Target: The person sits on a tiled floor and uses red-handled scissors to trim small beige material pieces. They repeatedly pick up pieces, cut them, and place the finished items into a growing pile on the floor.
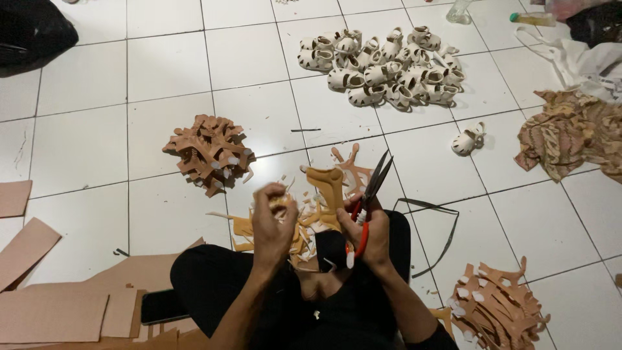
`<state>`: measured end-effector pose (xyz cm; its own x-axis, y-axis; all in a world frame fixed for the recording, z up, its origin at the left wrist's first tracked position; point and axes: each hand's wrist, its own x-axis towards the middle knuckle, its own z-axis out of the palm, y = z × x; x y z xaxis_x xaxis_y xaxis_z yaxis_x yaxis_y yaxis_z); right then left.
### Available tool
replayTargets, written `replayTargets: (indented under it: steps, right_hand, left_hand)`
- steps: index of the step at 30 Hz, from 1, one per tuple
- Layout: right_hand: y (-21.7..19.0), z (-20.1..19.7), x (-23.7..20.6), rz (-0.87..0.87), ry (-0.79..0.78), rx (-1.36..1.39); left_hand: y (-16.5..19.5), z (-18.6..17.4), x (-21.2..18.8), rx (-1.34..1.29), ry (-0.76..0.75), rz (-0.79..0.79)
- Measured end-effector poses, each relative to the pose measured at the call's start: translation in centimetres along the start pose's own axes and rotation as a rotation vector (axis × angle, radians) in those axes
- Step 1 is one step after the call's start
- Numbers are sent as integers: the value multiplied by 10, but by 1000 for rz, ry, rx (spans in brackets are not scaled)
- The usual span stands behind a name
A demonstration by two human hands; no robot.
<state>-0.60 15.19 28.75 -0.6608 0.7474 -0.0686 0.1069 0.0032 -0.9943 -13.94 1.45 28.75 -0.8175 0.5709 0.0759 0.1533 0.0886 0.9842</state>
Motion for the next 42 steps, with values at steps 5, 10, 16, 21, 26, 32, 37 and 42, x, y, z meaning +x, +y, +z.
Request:
replayTargets:
  steps: [5, 10, 16, 21, 26, 32, 37, 42]
  right_hand:
    - [17, 7, -11, -421, -88, -210]
    - [18, 3, -13, -276, -29, -75]
    - [13, -12, -21, 70, -373, -58]
    - [4, -10, -30, 213, -595, 48]
    - [-4, -7, -34, 136, -605, 44]
    - [-9, -5, -32, 134, -606, 56]
    - [-17, -3, -29, 97, -625, 32]
    - [-22, 1, -28, 143, -644, 184]
  left_hand:
    - [-18, 23, -26, -391, -372, -311]
    - [-26, 16, -5, -527, -224, -410]
    - [3, -27, 8, -734, -185, -257]
    - [28, -43, 11, -555, -99, -237]
    - [39, -45, 6, -557, -72, -174]
    - [42, -45, 9, -642, -69, -186]
    - [43, -47, 13, -613, -51, -188]
    - [45, -49, 17, -638, -89, -182]
